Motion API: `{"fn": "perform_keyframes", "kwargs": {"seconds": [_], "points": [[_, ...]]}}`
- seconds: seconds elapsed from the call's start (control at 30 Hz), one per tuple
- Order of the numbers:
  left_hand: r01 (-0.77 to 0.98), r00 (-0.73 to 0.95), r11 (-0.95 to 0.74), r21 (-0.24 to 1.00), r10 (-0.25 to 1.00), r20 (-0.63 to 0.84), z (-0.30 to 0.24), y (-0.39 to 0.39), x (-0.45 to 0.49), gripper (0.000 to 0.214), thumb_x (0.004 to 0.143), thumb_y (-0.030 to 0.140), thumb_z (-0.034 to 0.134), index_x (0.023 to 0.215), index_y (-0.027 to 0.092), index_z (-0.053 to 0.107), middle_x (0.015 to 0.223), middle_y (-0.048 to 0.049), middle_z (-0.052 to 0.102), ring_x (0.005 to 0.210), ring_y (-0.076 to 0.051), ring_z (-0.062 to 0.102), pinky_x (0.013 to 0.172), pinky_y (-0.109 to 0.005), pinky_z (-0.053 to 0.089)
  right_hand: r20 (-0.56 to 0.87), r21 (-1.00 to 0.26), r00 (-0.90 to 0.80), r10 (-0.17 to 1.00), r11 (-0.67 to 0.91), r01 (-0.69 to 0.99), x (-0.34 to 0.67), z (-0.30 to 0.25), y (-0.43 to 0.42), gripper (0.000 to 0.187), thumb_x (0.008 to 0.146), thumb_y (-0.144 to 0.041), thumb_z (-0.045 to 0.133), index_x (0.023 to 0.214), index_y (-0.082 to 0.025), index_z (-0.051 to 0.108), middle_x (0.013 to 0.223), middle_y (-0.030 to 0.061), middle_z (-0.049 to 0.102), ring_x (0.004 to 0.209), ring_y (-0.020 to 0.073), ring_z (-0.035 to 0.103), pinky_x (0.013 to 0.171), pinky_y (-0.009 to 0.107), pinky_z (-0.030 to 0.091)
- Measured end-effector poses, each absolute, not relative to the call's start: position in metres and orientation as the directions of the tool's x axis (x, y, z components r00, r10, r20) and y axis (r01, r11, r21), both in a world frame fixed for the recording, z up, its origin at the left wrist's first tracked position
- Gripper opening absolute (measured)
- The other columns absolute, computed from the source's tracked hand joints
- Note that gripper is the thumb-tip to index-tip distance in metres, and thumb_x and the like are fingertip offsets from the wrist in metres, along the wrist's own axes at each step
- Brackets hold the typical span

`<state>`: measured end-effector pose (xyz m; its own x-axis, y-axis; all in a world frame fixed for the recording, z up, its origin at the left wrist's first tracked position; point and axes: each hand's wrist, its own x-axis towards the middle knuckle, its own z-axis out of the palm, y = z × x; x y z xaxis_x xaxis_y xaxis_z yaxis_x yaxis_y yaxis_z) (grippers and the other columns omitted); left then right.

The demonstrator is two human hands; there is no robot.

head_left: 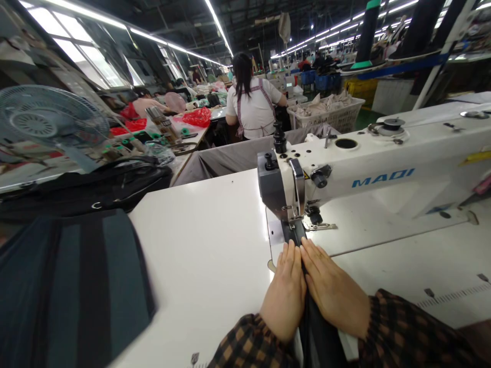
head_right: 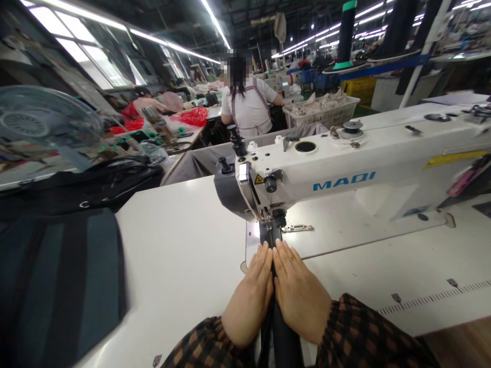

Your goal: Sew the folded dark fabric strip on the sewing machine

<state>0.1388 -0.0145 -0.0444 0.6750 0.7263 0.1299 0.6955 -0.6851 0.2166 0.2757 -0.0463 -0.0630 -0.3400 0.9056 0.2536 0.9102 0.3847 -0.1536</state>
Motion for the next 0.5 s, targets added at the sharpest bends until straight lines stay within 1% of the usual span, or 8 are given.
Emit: {"fn": "perform_keyframes", "kwargs": {"seconds": [0.2,0.27,0.37,0.5], "points": [[0.719,0.654,-0.659,0.220,0.749,0.105,-0.042,-0.010,0.141,0.052,0.077,0.001,0.026,0.129,0.002,0.024,0.137,-0.0208,0.027,0.129,-0.021,0.013,0.102,-0.041,0.031,0.255,-0.193,-0.308,0.917,0.360,0.913,0.274,-0.061,-0.040,0.052,0.080,-0.010,0.031,0.130,0.002,0.028,0.137,0.0197,0.022,0.128,0.0250,0.016,0.103,0.041,0.027],[0.726,0.652,-0.657,0.203,0.752,0.102,-0.043,-0.008,0.142,0.054,0.075,0.000,0.027,0.129,0.002,0.024,0.136,-0.0203,0.028,0.129,-0.020,0.014,0.102,-0.040,0.031,0.256,-0.202,-0.300,0.919,0.355,0.913,0.273,-0.060,-0.040,0.052,0.079,-0.010,0.032,0.130,0.001,0.028,0.137,0.0192,0.023,0.128,0.0244,0.016,0.103,0.041,0.028],[0.741,0.648,-0.658,0.133,0.753,0.115,-0.046,-0.004,0.146,0.057,0.072,-0.002,0.028,0.129,0.002,0.025,0.135,-0.0208,0.030,0.128,-0.022,0.016,0.101,-0.040,0.032,0.256,-0.204,-0.296,0.920,0.350,0.914,0.273,-0.059,-0.038,0.054,0.079,-0.009,0.032,0.131,0.001,0.026,0.137,0.0182,0.024,0.128,0.0231,0.017,0.104,0.040,0.027],[0.762,0.634,-0.647,0.006,0.749,0.195,-0.054,-0.004,0.154,0.054,0.074,-0.004,0.028,0.128,0.001,0.027,0.130,-0.0218,0.038,0.126,-0.025,0.022,0.098,-0.042,0.038,0.264,-0.203,-0.292,0.919,0.349,0.915,0.273,-0.059,-0.036,0.056,0.077,-0.007,0.031,0.132,-0.001,0.024,0.138,0.0159,0.023,0.128,0.0218,0.017,0.103,0.039,0.028]]}}
